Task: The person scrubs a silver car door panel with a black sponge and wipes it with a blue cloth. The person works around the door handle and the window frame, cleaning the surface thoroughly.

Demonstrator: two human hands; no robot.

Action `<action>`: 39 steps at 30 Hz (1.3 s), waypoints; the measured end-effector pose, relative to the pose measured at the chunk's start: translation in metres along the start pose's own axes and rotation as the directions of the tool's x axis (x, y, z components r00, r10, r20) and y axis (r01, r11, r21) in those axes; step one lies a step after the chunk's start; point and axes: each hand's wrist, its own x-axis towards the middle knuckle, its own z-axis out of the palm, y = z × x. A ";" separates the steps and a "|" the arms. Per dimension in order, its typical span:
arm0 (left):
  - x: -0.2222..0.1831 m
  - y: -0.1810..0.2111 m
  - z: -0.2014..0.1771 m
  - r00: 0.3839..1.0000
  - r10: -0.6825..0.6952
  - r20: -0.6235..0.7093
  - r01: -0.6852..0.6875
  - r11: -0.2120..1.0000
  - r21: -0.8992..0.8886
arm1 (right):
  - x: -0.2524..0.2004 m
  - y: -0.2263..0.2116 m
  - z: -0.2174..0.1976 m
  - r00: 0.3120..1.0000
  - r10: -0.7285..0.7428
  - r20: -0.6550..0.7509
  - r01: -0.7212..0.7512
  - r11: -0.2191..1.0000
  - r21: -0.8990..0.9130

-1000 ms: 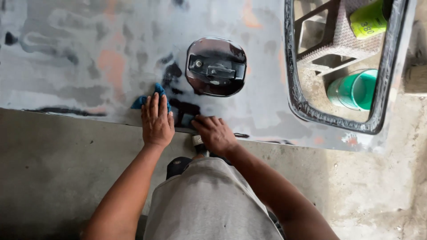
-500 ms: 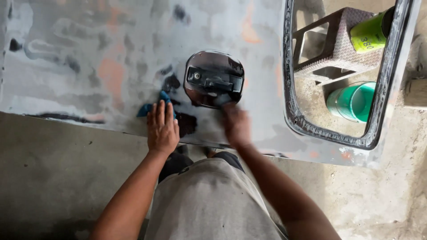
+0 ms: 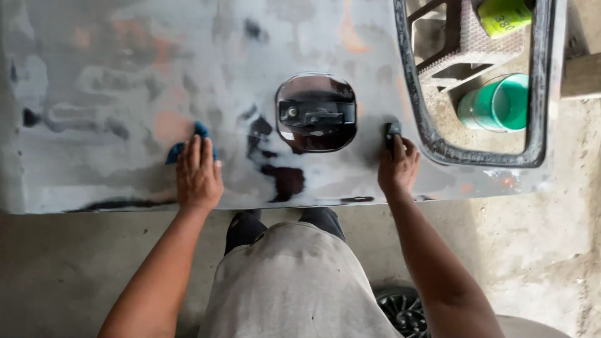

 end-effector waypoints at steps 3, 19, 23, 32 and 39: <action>0.002 -0.006 -0.003 0.998 0.052 0.022 -0.052 0.999 0.009 | -0.043 -0.071 0.044 0.964 -0.245 -0.105 0.259 0.955 0.147; -0.002 -0.020 -0.011 0.979 0.204 -0.012 -0.204 0.973 -0.107 | -0.069 -0.085 0.031 0.947 0.303 -0.104 -0.310 0.949 -0.060; -0.004 -0.022 -0.009 0.980 0.197 -0.025 -0.199 0.975 -0.096 | -0.097 -0.180 0.045 0.984 -0.170 0.049 0.168 0.985 0.051; -0.006 -0.024 -0.013 0.981 0.192 -0.011 -0.192 0.975 -0.113 | -0.083 -0.120 0.062 0.921 -0.161 0.355 0.174 0.985 -0.004; -0.005 -0.017 -0.012 0.984 0.176 -0.018 -0.177 0.981 -0.083 | -0.057 -0.124 0.037 0.981 0.187 -0.056 -0.185 0.982 0.036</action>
